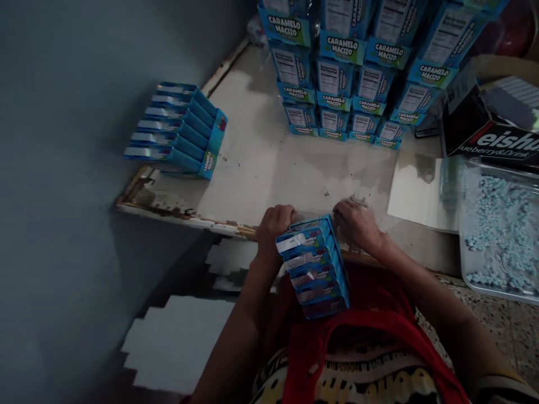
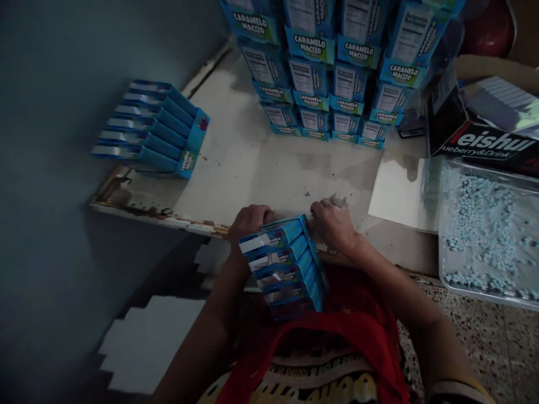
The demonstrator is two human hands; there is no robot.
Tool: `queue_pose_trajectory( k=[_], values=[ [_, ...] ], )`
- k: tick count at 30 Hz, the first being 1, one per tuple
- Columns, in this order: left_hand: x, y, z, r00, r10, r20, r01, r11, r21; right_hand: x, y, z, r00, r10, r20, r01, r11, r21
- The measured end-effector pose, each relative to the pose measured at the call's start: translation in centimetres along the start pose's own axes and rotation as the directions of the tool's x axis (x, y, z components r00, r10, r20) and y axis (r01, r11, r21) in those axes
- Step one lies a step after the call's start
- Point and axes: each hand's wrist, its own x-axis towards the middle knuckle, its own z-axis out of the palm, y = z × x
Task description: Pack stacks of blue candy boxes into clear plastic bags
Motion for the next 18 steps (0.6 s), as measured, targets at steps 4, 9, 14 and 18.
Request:
queue_pose_trajectory(
  k=[4,9,14,18],
  values=[
    [0.4,-0.5,-1.6,0.998,-0.038,0.059,0.043,0.995,-0.085,0.3,-1.0,-0.8,0.999,0.03,0.035,-0.036,0.986,0.161],
    [0.7,0.9,-5.4,0.994,-0.103,0.048,0.111,0.969,-0.22,0.5,-1.5,-2.4,0.996,0.084,-0.029,-0.072,0.952,0.297],
    [-1.5,3.1,-8.2,0.991,0.017,-0.134,-0.022,0.999,-0.037,-1.1,-2.3,-3.5,0.992,0.023,-0.126,0.016,0.954,0.301],
    [-3.3,4.7,-9.2,0.949,-0.08,-0.305,0.044,0.992,-0.122,-2.9,-3.3,-3.4,0.955,-0.022,-0.296,0.127,0.931,0.341]
  ],
)
